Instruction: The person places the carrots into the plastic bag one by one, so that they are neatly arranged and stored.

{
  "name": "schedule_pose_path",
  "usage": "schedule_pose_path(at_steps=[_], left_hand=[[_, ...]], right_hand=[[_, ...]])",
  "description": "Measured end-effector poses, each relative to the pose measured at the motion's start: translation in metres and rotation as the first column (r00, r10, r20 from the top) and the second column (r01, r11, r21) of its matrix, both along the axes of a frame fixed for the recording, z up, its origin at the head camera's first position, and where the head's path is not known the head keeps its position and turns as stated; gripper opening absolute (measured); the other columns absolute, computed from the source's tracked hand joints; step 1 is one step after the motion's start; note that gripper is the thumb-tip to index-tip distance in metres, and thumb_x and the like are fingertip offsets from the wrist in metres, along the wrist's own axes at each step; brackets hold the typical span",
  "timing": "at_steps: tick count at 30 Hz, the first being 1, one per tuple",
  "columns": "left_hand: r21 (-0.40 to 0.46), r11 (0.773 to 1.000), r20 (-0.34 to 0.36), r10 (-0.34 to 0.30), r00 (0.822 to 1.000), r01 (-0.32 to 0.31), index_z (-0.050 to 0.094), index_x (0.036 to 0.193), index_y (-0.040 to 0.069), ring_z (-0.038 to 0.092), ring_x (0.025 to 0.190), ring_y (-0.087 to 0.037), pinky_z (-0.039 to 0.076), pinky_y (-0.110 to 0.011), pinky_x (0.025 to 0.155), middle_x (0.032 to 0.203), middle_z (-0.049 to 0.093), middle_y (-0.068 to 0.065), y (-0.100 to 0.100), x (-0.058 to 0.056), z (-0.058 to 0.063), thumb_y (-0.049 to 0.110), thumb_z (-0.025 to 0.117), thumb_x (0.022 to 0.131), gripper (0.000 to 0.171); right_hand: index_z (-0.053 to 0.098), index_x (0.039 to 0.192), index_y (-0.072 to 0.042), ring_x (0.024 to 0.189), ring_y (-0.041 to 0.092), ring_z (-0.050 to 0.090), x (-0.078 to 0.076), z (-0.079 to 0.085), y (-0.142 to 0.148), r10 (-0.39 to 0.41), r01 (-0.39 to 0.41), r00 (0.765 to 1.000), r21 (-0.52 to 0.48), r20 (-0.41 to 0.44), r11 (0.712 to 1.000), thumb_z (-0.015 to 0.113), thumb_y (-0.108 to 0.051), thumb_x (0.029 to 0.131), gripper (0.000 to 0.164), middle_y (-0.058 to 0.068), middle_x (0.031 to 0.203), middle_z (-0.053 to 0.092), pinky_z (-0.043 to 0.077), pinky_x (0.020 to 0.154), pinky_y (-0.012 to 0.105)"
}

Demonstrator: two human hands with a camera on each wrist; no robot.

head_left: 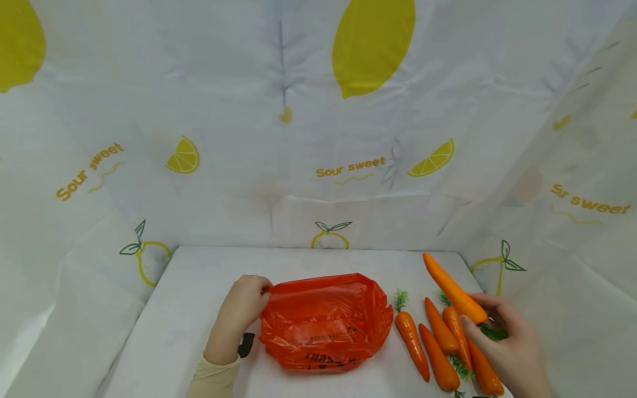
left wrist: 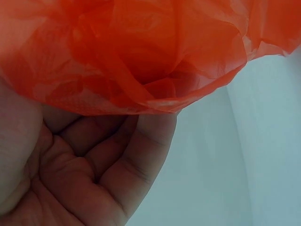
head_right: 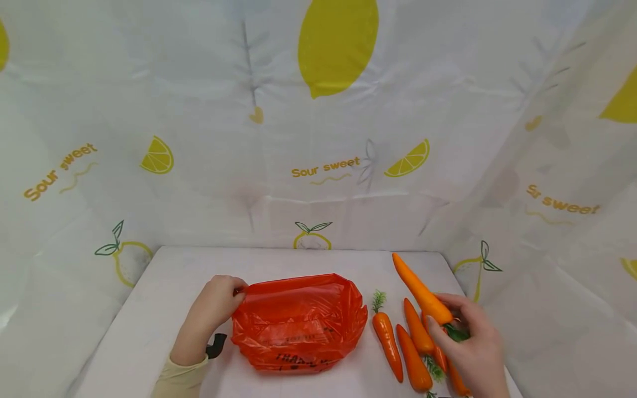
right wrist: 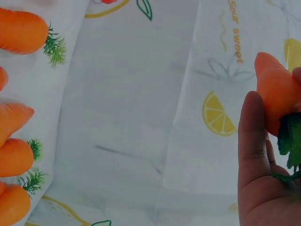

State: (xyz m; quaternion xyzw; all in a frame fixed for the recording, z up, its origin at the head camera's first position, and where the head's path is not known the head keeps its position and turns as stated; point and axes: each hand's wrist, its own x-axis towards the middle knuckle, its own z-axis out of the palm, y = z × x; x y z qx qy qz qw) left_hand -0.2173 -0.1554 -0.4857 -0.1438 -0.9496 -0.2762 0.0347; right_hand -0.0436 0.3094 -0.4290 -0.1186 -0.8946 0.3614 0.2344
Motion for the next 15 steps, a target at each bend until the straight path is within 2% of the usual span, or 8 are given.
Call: schedule_pose_path(at_steps=[5, 10, 15], left_hand=[[-0.003, 1.0, 0.0, -0.003, 1.0, 0.003, 0.086, 0.101, 0.006, 0.068, 0.079, -0.017, 0.064, -0.037, 0.074, 0.094, 0.081, -0.004, 0.001, 0.001, 0.001, 0.003, 0.077, 0.097, 0.011], [0.002, 1.0, 0.007, 0.002, 1.0, -0.002, 0.086, 0.1, 0.006, 0.068, 0.079, -0.017, 0.065, -0.037, 0.074, 0.094, 0.081, -0.005, 0.001, 0.002, 0.002, 0.002, 0.077, 0.097, 0.01], [0.007, 1.0, 0.022, 0.004, 1.0, -0.004, 0.086, 0.101, 0.005, 0.068, 0.079, -0.017, 0.065, -0.037, 0.074, 0.094, 0.081, -0.005, 0.001, 0.002, 0.003, 0.002, 0.076, 0.098, 0.011]], right_hand=[[0.074, 0.135, -0.013, 0.094, -0.007, 0.065, -0.006, 0.001, -0.012, 0.05, -0.049, 0.998, 0.006, -0.048, 0.999, 0.093, -0.018, 0.094, 0.045, -0.029, 0.117, 0.066, 0.054, 0.078, 0.006], [0.075, 0.132, -0.014, 0.094, -0.004, 0.066, -0.012, 0.002, -0.025, 0.084, -0.083, 0.992, 0.021, -0.089, 0.996, 0.093, -0.015, 0.093, 0.043, -0.024, 0.117, 0.067, 0.054, 0.081, 0.006], [0.075, 0.133, -0.016, 0.097, 0.0, 0.066, -0.017, 0.001, -0.036, 0.136, -0.139, 0.985, -0.016, -0.101, 0.99, 0.092, -0.012, 0.094, 0.044, -0.017, 0.12, 0.069, 0.055, 0.084, 0.008]])
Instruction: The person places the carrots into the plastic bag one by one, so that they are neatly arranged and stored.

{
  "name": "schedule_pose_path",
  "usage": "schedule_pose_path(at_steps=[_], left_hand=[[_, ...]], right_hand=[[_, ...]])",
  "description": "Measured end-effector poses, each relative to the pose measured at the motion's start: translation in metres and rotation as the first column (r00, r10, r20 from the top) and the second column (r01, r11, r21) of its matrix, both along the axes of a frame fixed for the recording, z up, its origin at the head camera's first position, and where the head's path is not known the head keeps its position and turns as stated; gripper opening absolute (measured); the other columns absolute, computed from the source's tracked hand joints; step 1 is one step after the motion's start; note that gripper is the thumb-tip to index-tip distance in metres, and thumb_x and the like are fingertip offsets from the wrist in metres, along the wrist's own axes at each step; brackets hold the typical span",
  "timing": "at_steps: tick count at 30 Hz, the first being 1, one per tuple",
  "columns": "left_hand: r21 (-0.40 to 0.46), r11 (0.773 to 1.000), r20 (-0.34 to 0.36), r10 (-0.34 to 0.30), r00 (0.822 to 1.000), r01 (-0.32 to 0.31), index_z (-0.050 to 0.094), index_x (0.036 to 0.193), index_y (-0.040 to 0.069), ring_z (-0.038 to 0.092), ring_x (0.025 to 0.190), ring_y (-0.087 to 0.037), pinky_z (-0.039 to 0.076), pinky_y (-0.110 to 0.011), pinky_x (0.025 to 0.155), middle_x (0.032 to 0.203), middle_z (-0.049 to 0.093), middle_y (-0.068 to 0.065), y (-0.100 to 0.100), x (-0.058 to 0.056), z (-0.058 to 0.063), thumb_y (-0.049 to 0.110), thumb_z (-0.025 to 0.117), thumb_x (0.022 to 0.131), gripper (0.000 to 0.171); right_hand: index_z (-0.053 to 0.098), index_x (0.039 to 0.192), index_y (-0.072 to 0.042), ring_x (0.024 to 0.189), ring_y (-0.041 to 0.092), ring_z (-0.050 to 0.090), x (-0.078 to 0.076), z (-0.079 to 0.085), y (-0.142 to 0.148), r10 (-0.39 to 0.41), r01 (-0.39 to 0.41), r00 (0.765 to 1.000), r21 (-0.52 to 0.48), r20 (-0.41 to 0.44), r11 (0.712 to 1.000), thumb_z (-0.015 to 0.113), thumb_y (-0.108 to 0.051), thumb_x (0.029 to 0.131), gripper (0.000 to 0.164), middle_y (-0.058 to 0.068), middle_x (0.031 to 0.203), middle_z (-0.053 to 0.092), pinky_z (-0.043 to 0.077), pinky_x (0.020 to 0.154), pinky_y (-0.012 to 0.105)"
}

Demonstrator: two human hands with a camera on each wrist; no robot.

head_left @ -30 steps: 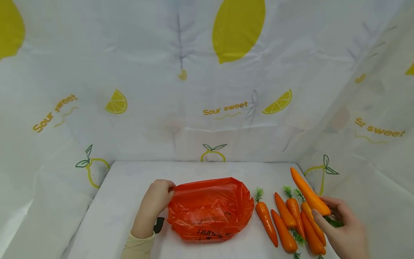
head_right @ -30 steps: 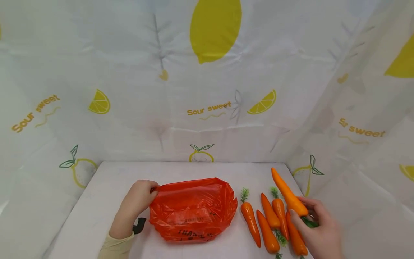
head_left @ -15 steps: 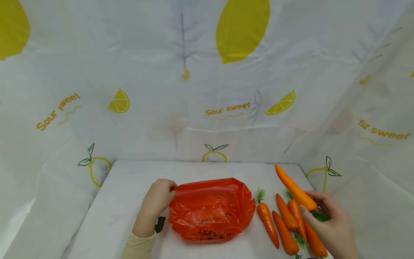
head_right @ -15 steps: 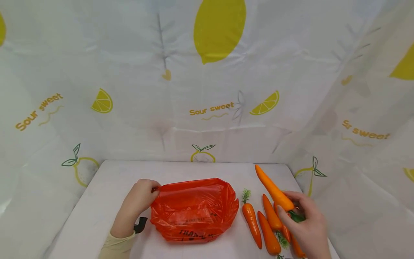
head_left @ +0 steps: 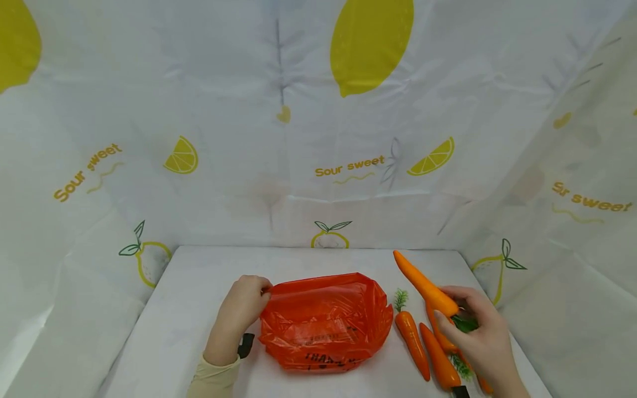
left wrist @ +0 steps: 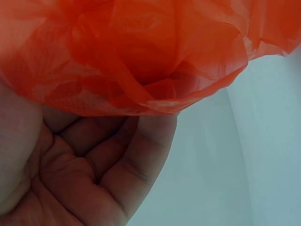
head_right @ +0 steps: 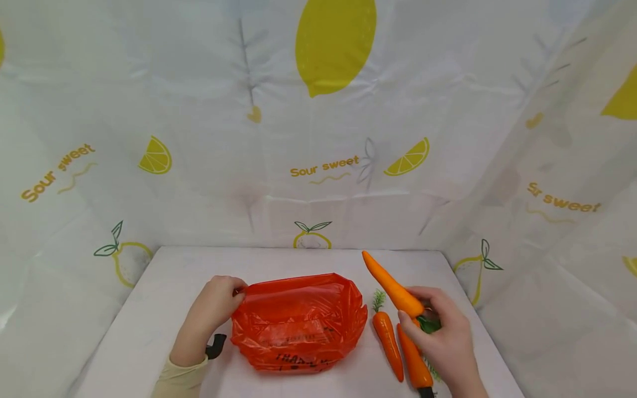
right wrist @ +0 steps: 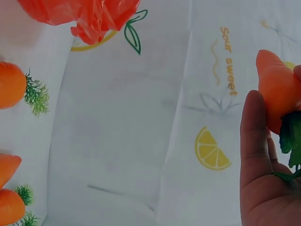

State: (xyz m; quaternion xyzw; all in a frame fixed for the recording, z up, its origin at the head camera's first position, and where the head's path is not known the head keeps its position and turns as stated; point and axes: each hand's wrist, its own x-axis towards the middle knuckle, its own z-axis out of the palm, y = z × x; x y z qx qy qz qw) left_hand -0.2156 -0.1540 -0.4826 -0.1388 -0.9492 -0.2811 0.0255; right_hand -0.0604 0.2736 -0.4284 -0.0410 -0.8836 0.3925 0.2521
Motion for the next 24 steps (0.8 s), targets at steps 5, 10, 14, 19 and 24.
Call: schedule_pose_path(at_steps=[5, 10, 14, 19, 24], left_hand=[[-0.002, 1.0, 0.003, 0.004, 1.0, -0.004, 0.086, 0.101, 0.006, 0.068, 0.08, -0.018, 0.065, -0.037, 0.075, 0.095, 0.081, -0.005, 0.0, 0.0, -0.001, 0.002, 0.077, 0.098, 0.01], [-0.008, 1.0, 0.012, 0.011, 1.0, -0.011, 0.086, 0.103, 0.006, 0.068, 0.081, -0.018, 0.065, -0.037, 0.076, 0.097, 0.082, -0.005, 0.002, -0.001, -0.002, 0.004, 0.078, 0.098, 0.01], [-0.008, 1.0, 0.026, 0.015, 1.0, -0.015, 0.086, 0.105, 0.005, 0.068, 0.081, -0.018, 0.066, -0.037, 0.076, 0.098, 0.082, -0.006, 0.002, -0.001, -0.002, 0.004, 0.077, 0.099, 0.011], [-0.003, 1.0, 0.029, 0.013, 0.999, -0.013, 0.086, 0.106, 0.005, 0.068, 0.081, -0.017, 0.066, -0.037, 0.075, 0.097, 0.081, -0.005, 0.002, -0.001, -0.002, 0.003, 0.077, 0.099, 0.012], [-0.006, 1.0, 0.02, 0.007, 1.0, -0.007, 0.086, 0.105, 0.005, 0.068, 0.08, -0.017, 0.065, -0.036, 0.074, 0.096, 0.081, -0.005, 0.002, -0.002, -0.003, 0.003, 0.077, 0.099, 0.012]], right_hand=[[0.076, 0.132, -0.018, 0.096, 0.003, 0.066, -0.007, -0.001, -0.011, 0.037, -0.037, 0.999, 0.006, 0.009, 0.999, 0.094, -0.01, 0.091, 0.045, -0.009, 0.121, 0.071, 0.057, 0.082, 0.012], [0.077, 0.128, -0.02, 0.094, 0.004, 0.068, -0.011, -0.003, -0.022, 0.079, -0.078, 0.997, 0.026, -0.01, 0.997, 0.093, -0.007, 0.09, 0.044, -0.005, 0.119, 0.073, 0.059, 0.079, 0.015], [0.077, 0.128, -0.023, 0.096, 0.004, 0.067, -0.014, -0.007, -0.028, 0.116, -0.115, 0.993, 0.041, -0.021, 0.992, 0.093, -0.008, 0.09, 0.044, -0.005, 0.121, 0.073, 0.06, 0.079, 0.016], [0.076, 0.127, -0.024, 0.095, 0.005, 0.068, -0.019, -0.012, -0.037, 0.193, -0.192, 0.981, 0.041, -0.027, 0.981, 0.093, -0.006, 0.09, 0.045, -0.006, 0.121, 0.073, 0.061, 0.078, 0.019], [0.076, 0.127, -0.026, 0.095, 0.008, 0.068, -0.022, -0.017, -0.045, 0.24, -0.239, 0.97, 0.019, -0.029, 0.971, 0.092, -0.004, 0.089, 0.046, -0.007, 0.12, 0.073, 0.063, 0.079, 0.021]])
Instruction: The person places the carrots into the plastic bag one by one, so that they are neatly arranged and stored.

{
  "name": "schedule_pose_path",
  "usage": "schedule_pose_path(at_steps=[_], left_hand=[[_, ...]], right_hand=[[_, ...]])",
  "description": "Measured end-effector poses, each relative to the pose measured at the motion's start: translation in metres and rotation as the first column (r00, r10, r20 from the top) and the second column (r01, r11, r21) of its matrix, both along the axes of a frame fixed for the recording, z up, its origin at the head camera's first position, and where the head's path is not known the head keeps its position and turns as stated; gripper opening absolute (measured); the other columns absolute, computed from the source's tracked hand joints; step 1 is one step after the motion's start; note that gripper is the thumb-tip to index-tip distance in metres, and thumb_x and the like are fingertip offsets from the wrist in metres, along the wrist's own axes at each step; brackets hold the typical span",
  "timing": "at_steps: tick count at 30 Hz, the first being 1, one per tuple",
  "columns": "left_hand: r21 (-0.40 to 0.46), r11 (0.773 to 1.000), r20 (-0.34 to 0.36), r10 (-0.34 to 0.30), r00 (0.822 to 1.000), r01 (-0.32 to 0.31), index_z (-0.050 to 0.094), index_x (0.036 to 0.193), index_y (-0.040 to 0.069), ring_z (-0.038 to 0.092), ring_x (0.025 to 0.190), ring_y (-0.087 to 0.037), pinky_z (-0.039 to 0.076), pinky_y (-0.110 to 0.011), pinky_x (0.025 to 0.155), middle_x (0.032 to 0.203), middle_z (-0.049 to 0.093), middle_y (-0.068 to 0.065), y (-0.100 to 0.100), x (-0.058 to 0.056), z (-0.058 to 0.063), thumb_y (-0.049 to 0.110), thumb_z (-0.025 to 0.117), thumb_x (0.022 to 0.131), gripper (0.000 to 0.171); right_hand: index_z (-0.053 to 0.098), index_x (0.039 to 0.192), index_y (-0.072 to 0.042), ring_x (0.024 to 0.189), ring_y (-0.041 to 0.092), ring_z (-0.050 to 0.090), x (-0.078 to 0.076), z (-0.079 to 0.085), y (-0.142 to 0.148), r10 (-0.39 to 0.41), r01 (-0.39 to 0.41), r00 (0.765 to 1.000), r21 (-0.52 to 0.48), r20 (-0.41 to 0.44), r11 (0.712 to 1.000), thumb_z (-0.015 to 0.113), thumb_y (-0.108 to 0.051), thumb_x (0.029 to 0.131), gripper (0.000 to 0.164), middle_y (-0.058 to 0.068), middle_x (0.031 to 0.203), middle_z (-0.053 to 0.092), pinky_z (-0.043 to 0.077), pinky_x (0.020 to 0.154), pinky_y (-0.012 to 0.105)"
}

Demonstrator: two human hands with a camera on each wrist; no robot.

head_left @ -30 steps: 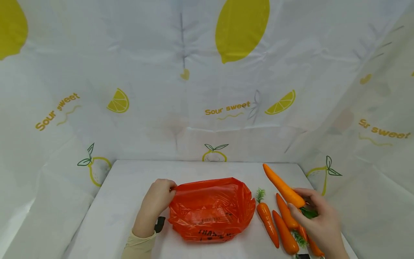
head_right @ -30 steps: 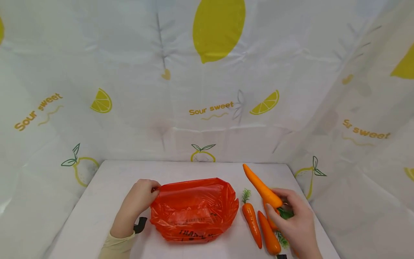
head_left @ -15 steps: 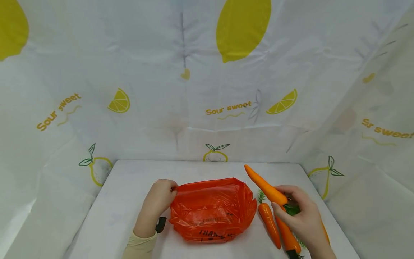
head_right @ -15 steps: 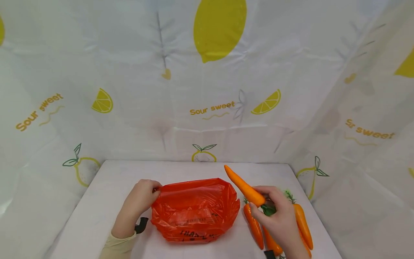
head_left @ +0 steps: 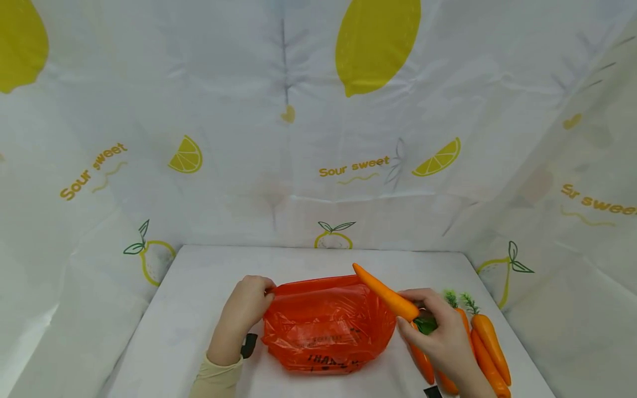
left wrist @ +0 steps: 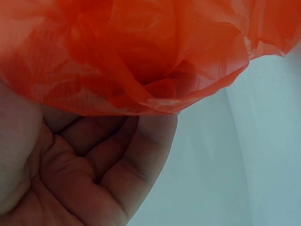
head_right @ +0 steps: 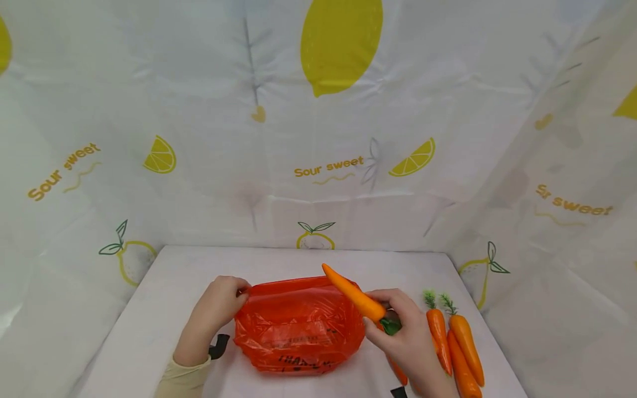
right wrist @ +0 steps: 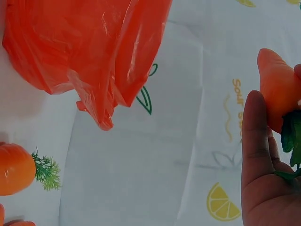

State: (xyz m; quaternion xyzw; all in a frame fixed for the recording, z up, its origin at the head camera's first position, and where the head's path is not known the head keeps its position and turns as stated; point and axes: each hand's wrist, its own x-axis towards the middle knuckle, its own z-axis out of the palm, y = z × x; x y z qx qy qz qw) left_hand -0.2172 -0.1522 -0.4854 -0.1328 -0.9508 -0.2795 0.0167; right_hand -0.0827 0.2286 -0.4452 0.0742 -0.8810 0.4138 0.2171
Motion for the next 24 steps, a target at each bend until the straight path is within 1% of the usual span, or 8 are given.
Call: schedule_pose_path(at_steps=[3, 6, 9, 13, 16, 20, 24], left_hand=[[0.002, 1.0, -0.002, -0.002, 1.0, 0.002, 0.086, 0.105, 0.005, 0.069, 0.08, -0.017, 0.065, -0.036, 0.075, 0.097, 0.082, -0.005, 0.0, 0.0, 0.0, 0.003, 0.077, 0.099, 0.012], [0.002, 1.0, -0.007, -0.004, 1.0, 0.004, 0.086, 0.105, 0.005, 0.069, 0.081, -0.017, 0.066, -0.037, 0.075, 0.098, 0.082, -0.006, 0.0, 0.0, 0.0, 0.003, 0.077, 0.099, 0.011], [-0.002, 1.0, -0.015, -0.006, 1.0, 0.006, 0.086, 0.104, 0.006, 0.069, 0.081, -0.017, 0.066, -0.037, 0.075, 0.097, 0.082, -0.005, 0.0, 0.0, -0.001, 0.003, 0.078, 0.098, 0.011], [-0.005, 1.0, -0.023, -0.007, 1.0, 0.006, 0.086, 0.103, 0.006, 0.069, 0.081, -0.017, 0.065, -0.036, 0.075, 0.097, 0.082, -0.005, 0.0, -0.001, -0.001, 0.003, 0.078, 0.098, 0.011], [-0.003, 1.0, -0.018, -0.006, 1.0, 0.006, 0.086, 0.103, 0.006, 0.069, 0.082, -0.017, 0.065, -0.036, 0.074, 0.097, 0.082, -0.005, 0.0, -0.002, -0.001, 0.003, 0.078, 0.098, 0.011], [-0.008, 1.0, -0.012, -0.007, 1.0, 0.007, 0.086, 0.103, 0.007, 0.068, 0.081, -0.016, 0.065, -0.036, 0.075, 0.097, 0.082, -0.004, 0.0, -0.002, -0.001, 0.003, 0.077, 0.098, 0.011], [-0.011, 1.0, -0.011, -0.006, 1.0, 0.006, 0.086, 0.103, 0.007, 0.067, 0.081, -0.016, 0.064, -0.035, 0.075, 0.096, 0.081, -0.004, 0.0, -0.002, -0.001, 0.003, 0.078, 0.098, 0.011]], right_hand=[[0.076, 0.127, -0.028, 0.094, 0.008, 0.068, -0.001, -0.001, -0.004, 0.013, -0.012, 1.0, -0.005, 0.006, 1.0, 0.092, -0.006, 0.09, 0.046, -0.008, 0.118, 0.072, 0.064, 0.077, 0.023], [0.076, 0.127, -0.026, 0.093, 0.009, 0.069, -0.003, -0.002, -0.007, 0.035, -0.035, 0.999, -0.024, 0.02, 0.999, 0.092, -0.006, 0.091, 0.044, -0.006, 0.117, 0.073, 0.065, 0.076, 0.027], [0.075, 0.127, -0.025, 0.094, 0.011, 0.07, -0.004, -0.003, -0.01, 0.052, -0.049, 0.997, -0.047, 0.057, 0.998, 0.091, -0.009, 0.093, 0.04, -0.004, 0.118, 0.073, 0.066, 0.077, 0.028], [0.075, 0.127, -0.027, 0.094, 0.012, 0.07, -0.005, -0.005, -0.014, 0.034, -0.027, 0.992, -0.061, 0.122, 0.998, 0.091, -0.014, 0.094, 0.039, -0.005, 0.119, 0.072, 0.066, 0.079, 0.028], [0.075, 0.126, -0.027, 0.093, 0.013, 0.07, -0.007, -0.007, -0.017, 0.042, -0.034, 0.992, -0.07, 0.116, 0.997, 0.092, -0.012, 0.093, 0.04, -0.004, 0.117, 0.072, 0.066, 0.078, 0.028], [0.076, 0.125, -0.026, 0.092, 0.011, 0.07, -0.01, -0.012, -0.021, 0.065, -0.062, 0.996, -0.053, 0.066, 0.997, 0.091, -0.009, 0.092, 0.04, -0.005, 0.115, 0.073, 0.065, 0.076, 0.027], [0.075, 0.126, -0.027, 0.093, 0.009, 0.068, -0.012, -0.016, -0.025, 0.067, -0.063, 0.994, -0.046, 0.081, 0.997, 0.091, -0.011, 0.093, 0.039, -0.006, 0.114, 0.073, 0.065, 0.078, 0.026]])
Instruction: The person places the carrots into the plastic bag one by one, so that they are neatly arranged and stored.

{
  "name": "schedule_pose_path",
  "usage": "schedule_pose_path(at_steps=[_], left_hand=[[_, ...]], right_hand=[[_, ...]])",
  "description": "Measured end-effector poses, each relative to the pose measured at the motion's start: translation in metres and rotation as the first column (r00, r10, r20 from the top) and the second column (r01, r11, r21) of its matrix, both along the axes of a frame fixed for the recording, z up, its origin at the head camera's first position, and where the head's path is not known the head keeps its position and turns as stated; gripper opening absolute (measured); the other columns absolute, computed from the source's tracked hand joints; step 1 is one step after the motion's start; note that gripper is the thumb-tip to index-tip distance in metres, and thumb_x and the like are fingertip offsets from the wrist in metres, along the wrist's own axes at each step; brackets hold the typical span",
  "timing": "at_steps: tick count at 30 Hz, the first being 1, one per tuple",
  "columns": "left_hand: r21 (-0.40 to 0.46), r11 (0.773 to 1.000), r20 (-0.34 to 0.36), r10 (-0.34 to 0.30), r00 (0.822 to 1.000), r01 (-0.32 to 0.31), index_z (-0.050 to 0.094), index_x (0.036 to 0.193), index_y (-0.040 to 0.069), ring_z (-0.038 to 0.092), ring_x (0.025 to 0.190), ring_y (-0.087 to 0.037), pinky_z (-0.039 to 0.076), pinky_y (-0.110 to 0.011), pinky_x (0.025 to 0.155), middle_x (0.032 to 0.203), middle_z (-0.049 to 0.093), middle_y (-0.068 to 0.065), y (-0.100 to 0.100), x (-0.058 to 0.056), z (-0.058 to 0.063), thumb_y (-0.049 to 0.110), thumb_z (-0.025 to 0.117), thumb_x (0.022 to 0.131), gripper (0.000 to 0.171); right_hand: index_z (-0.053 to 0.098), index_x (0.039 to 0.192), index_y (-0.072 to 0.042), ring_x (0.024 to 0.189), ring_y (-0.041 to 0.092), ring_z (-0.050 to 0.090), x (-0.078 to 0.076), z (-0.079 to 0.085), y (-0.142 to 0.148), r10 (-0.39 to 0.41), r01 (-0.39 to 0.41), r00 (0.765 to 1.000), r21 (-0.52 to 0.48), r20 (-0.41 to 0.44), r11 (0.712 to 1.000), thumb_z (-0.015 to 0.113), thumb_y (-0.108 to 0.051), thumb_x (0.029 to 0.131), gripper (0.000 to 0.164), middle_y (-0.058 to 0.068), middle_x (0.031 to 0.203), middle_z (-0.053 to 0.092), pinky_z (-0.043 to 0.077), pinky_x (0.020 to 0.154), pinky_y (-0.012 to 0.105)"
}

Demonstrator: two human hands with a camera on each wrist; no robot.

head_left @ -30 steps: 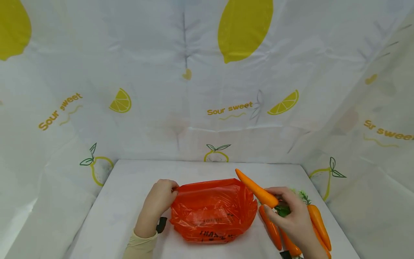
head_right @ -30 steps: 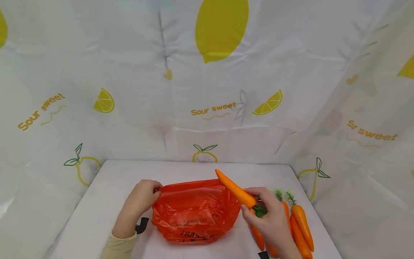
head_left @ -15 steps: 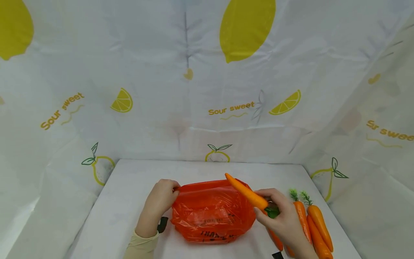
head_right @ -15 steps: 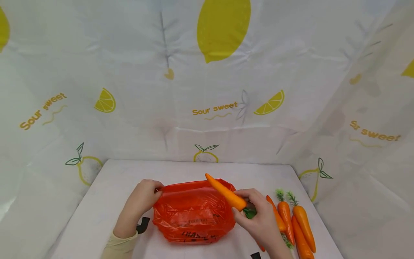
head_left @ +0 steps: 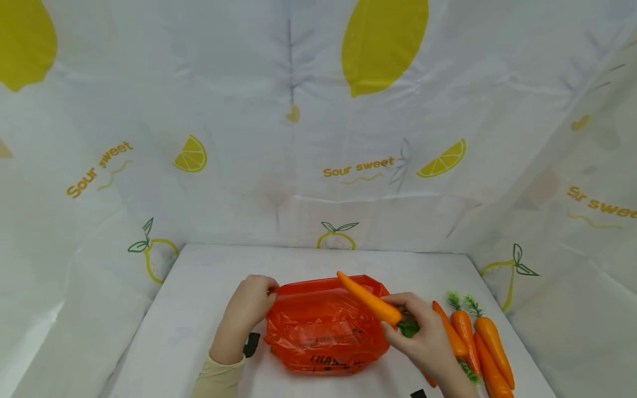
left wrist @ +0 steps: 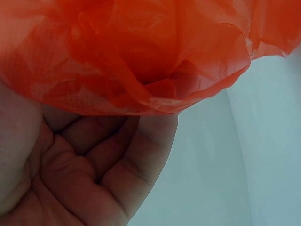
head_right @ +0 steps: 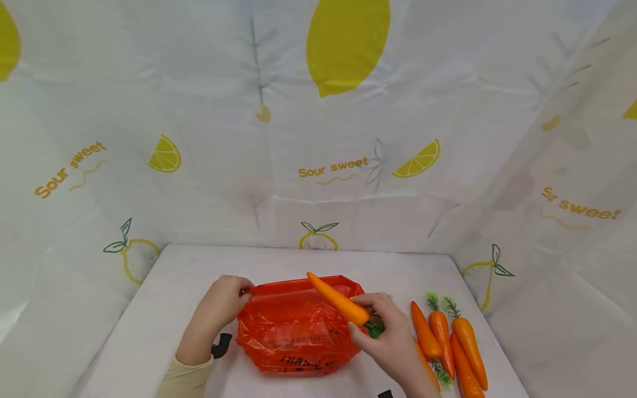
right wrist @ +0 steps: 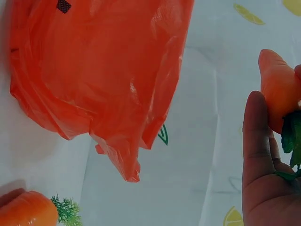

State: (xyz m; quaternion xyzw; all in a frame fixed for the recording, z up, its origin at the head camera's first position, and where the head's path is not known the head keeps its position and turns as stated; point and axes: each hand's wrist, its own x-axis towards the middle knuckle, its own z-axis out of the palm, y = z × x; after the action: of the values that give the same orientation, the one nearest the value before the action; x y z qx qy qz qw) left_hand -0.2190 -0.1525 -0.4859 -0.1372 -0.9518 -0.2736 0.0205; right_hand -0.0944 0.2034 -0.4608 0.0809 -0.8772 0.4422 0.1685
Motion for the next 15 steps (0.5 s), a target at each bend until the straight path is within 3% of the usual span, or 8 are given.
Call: schedule_pose_path(at_steps=[6, 15], left_hand=[[0.002, 1.0, -0.001, 0.002, 1.0, -0.002, 0.086, 0.102, 0.008, 0.067, 0.081, -0.016, 0.065, -0.036, 0.075, 0.097, 0.081, -0.004, 0.0, -0.001, 0.0, 0.003, 0.078, 0.098, 0.01], [-0.004, 1.0, -0.023, -0.009, 1.0, 0.009, 0.087, 0.101, 0.008, 0.067, 0.08, -0.015, 0.063, -0.034, 0.074, 0.096, 0.082, -0.003, -0.001, -0.001, 0.0, 0.002, 0.077, 0.097, 0.012]], right_hand=[[0.075, 0.125, -0.028, 0.095, 0.011, 0.068, -0.003, -0.004, -0.005, -0.01, 0.011, 0.998, -0.022, 0.067, 1.0, 0.092, -0.015, 0.093, 0.038, -0.005, 0.114, 0.073, 0.064, 0.081, 0.024], [0.075, 0.125, -0.03, 0.093, 0.01, 0.066, -0.007, -0.014, -0.012, 0.01, -0.007, 0.996, -0.025, 0.093, 1.0, 0.093, -0.017, 0.092, 0.039, -0.006, 0.113, 0.072, 0.063, 0.08, 0.024]])
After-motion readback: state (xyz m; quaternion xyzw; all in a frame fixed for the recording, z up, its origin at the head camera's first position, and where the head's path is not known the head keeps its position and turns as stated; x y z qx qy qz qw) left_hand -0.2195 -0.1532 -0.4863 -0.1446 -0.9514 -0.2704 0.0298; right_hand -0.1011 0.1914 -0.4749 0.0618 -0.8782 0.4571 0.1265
